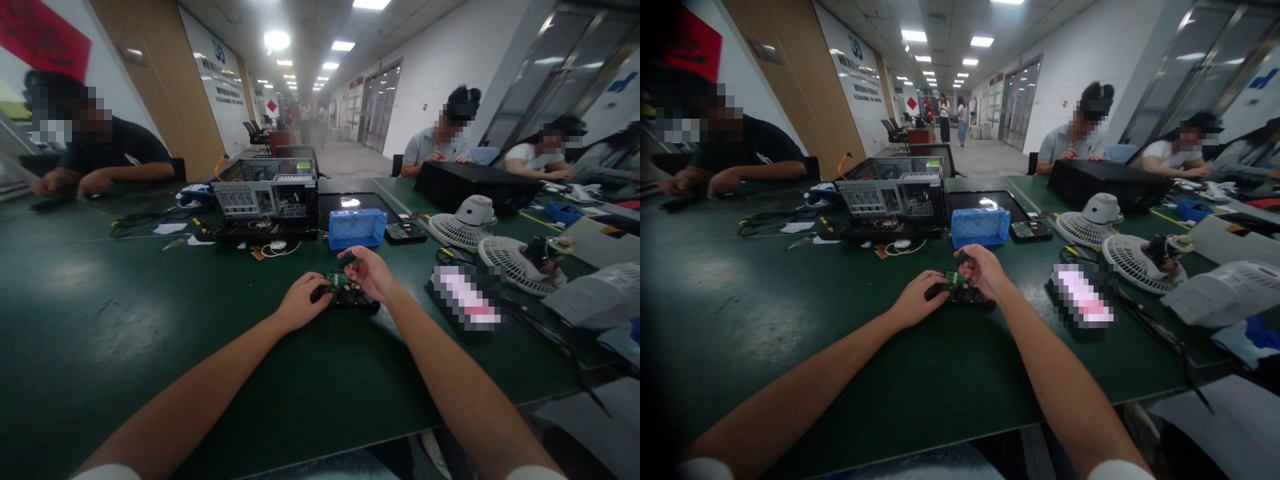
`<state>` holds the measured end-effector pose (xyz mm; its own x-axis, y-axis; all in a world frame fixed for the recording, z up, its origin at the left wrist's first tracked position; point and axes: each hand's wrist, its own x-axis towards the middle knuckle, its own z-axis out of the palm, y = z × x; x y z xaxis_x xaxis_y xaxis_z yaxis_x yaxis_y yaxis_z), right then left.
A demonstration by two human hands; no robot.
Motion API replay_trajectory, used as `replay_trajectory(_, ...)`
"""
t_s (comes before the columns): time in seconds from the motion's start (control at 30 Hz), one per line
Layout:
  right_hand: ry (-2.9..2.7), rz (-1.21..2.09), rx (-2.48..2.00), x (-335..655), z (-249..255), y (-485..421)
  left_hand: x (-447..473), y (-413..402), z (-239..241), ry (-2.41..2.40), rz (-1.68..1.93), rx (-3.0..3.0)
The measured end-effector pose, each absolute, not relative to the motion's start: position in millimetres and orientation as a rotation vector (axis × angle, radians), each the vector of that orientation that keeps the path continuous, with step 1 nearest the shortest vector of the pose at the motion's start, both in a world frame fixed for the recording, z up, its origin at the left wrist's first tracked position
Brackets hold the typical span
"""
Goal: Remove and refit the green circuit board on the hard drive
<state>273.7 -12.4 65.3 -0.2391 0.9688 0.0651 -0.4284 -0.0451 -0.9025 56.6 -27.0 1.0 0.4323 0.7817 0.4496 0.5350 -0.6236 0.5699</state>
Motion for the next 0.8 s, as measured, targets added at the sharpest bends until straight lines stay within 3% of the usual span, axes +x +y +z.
replay_trajectory(0.3,-0.973,1.665,-0.727,277.1,69.2,-11.7,56.0,-28.1,2.5,1.128,1.002,2.345)
replay_trajectory(0.8,-1.045,1.448,-0.742,273.1,60.4,-7.2,56.1,-29.0,2.7,1.132,1.008,2.356)
